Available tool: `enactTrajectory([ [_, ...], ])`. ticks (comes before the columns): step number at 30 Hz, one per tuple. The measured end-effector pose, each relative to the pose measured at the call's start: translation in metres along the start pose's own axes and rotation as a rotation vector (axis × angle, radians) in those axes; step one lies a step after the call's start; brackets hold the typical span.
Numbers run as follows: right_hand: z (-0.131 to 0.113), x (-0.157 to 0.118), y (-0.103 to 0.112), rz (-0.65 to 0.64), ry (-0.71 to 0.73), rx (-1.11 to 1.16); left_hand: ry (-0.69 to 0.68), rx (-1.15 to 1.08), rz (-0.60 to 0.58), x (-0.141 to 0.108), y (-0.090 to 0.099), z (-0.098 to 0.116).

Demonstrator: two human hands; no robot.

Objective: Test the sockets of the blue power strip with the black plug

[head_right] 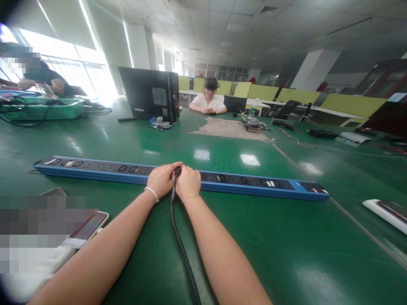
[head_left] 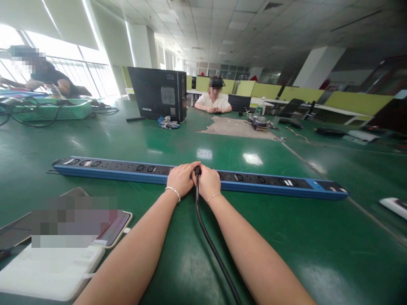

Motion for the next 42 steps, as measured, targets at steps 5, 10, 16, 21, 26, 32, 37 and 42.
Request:
enactTrajectory([
  [5,0.005,-0.001,-0.005,-0.033,0.05,-0.034,-0.02,-0.034,0.013,-0.003,0.0,0.0],
  [10,0.029,-0.006,0.001,-0.192,0.276,-0.072,0.02,-0.033,-0.004,0.0,0.001,0.0],
  [16,0.081,-0.028,0.016,-0.144,0.313,-0.291,0.012,-0.021,0.008,-0.002,0.002,0.007],
  [21,0.091,-0.041,0.017,-0.03,0.275,-0.315,-0.017,-0.008,0.009,-0.003,0.003,0.005],
  [26,0.088,-0.044,0.014,0.046,0.253,-0.27,0.027,0.041,-0.096,0.002,0.006,0.005],
  [32,0.091,-0.044,0.013,0.051,0.257,-0.231,0.057,0.063,-0.177,0.001,0.011,0.004],
  [37,0.092,-0.044,0.012,0.063,0.26,-0.206,0.04,0.158,-0.407,0.013,0.03,-0.005],
  [42,0.092,-0.043,0.012,0.069,0.256,-0.177,0.149,0.256,-0.532,0.031,0.041,0.011],
])
Point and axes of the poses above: each hand's wrist, its own x-axis towards the middle knuckle, its own y-axis out of the back of the hand, z = x × y, the point moved 4 cm from there along x, towards the middle knuckle, and after that the axes turned 9 degrees about -z, right-handed, at the moved point
